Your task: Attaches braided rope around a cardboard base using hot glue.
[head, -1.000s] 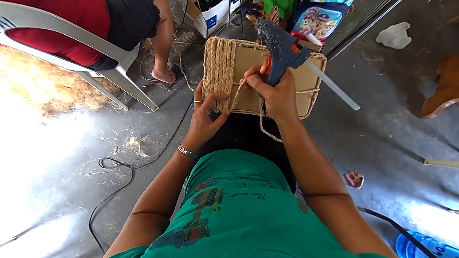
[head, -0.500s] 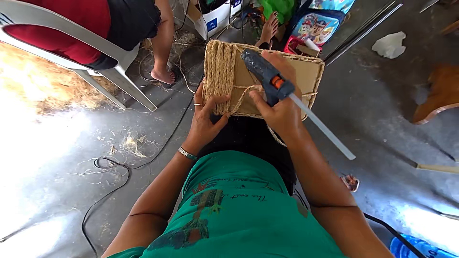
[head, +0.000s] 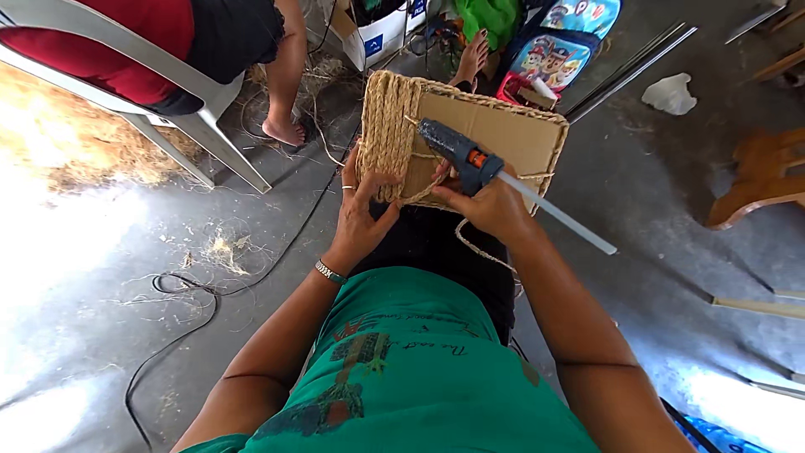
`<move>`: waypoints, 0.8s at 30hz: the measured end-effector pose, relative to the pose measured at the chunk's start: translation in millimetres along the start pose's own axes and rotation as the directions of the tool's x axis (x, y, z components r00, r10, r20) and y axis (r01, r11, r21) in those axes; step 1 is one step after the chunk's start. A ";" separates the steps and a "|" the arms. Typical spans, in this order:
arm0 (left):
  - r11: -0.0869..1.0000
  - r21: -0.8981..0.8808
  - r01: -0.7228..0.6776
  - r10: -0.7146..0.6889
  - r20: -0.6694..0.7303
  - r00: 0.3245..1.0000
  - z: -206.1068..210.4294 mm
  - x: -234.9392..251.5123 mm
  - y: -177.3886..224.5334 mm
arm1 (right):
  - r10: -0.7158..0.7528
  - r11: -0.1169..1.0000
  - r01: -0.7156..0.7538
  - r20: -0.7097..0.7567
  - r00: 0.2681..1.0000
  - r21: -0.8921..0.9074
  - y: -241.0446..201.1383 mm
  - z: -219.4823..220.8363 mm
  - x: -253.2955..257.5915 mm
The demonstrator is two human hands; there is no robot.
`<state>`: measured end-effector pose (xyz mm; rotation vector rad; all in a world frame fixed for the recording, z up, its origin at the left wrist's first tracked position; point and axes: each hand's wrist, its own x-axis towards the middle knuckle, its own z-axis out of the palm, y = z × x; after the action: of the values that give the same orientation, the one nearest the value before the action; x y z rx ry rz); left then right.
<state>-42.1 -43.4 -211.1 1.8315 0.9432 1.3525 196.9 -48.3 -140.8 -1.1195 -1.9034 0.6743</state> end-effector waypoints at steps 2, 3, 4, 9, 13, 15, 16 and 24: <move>1.000 -0.014 -0.005 0.005 -0.007 1.000 0.9 1.1 -0.3 | -0.009 1.000 0.009 -0.007 1.000 -0.021 0.5 3.8 0.7; 1.000 -0.012 -0.005 0.005 -0.006 1.000 1.2 1.8 -0.4 | -0.034 0.997 0.032 -0.019 0.999 -0.065 1.3 6.0 1.0; 1.000 -0.006 -0.005 0.005 -0.006 1.000 1.5 2.2 -0.4 | -0.060 0.993 0.055 -0.046 0.997 -0.100 1.9 8.9 1.4; 0.999 0.043 0.000 0.001 -0.021 1.000 3.9 3.6 2.5 | -0.194 0.970 0.162 -0.183 0.964 -0.179 -0.7 27.1 8.1; 0.998 0.061 0.033 -0.030 -0.046 0.998 7.1 7.8 10.6 | -0.204 0.966 0.159 -0.225 0.953 -0.204 1.0 34.9 17.5; 0.997 0.059 0.049 -0.046 -0.055 0.997 8.9 12.1 18.1 | -0.171 0.974 0.130 -0.220 0.960 -0.187 2.1 34.9 21.3; 0.997 0.052 0.050 -0.047 -0.062 0.997 9.8 13.1 16.1 | -0.150 0.979 0.114 -0.218 0.964 -0.169 4.4 34.7 22.9; 0.990 0.143 -0.001 0.013 -0.085 0.996 12.4 14.2 4.8 | -0.078 0.993 0.053 -0.238 0.968 -0.110 10.7 42.2 31.6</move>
<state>-26.4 -34.9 -203.2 1.8963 1.1047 1.4100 157.1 -17.2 -159.6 -1.1419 -1.7727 0.3869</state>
